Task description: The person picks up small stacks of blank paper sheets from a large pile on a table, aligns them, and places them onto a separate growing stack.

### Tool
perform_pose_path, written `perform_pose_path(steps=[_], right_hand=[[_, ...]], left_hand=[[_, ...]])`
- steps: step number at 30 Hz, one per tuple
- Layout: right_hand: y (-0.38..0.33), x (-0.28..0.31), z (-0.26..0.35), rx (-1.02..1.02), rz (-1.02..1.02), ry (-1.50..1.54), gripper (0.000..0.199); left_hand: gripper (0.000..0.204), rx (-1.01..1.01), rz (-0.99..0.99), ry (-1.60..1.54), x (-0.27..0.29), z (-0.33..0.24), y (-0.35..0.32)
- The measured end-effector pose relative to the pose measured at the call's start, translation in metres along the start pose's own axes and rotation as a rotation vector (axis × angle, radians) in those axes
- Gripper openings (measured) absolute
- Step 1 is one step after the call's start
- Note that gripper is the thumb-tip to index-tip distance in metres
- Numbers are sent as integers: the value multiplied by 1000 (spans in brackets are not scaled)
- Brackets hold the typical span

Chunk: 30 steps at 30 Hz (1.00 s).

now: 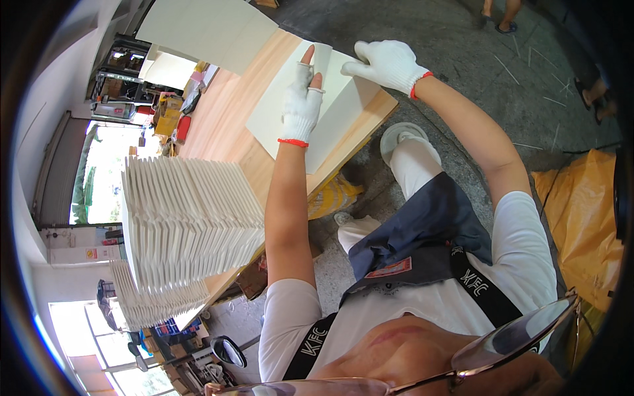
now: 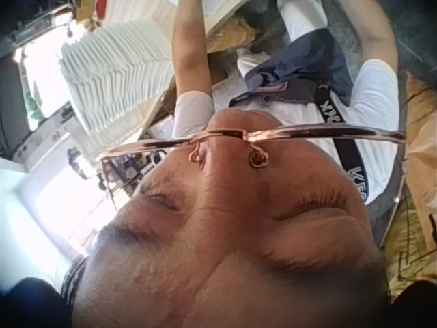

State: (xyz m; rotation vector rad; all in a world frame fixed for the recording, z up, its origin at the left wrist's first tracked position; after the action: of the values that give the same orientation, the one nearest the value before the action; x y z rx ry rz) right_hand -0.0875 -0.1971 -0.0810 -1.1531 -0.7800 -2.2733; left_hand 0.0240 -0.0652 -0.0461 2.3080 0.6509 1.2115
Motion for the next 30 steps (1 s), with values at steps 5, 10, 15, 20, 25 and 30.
perform_pose_path(steps=[5, 10, 15, 20, 25, 30], right_hand=[[2, 9, 16, 373, -201, -65, 34], [22, -10, 15, 132, -36, 344, 42], [15, -17, 12, -43, 48, 544, 40], [14, -25, 7, -26, -14, 507, 36], [14, -32, 6, 69, -81, 398, 32], [15, -35, 7, -19, 2, 371, 29]], left_hand=[[27, 114, 170, 57, -8, 12, -1], [24, 122, 160, 55, -11, 14, -2], [28, 125, 204, 82, -11, 22, -4], [34, 129, 176, 79, -13, 15, -3], [31, 124, 175, 99, -10, 6, -1], [28, -78, 74, 156, -4, -5, 1]])
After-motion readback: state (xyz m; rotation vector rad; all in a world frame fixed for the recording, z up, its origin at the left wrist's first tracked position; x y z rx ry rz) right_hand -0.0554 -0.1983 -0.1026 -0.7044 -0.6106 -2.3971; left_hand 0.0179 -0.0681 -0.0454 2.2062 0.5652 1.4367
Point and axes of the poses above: each hand's wrist, its own y-axis towards the middle knuckle, its own x-axis out of the back of the hand, z = x × y, the point moved 8 cm from there along y, towards the middle knuckle, and after that the axes turned 12 degrees about -x, right-handed, at the moved point
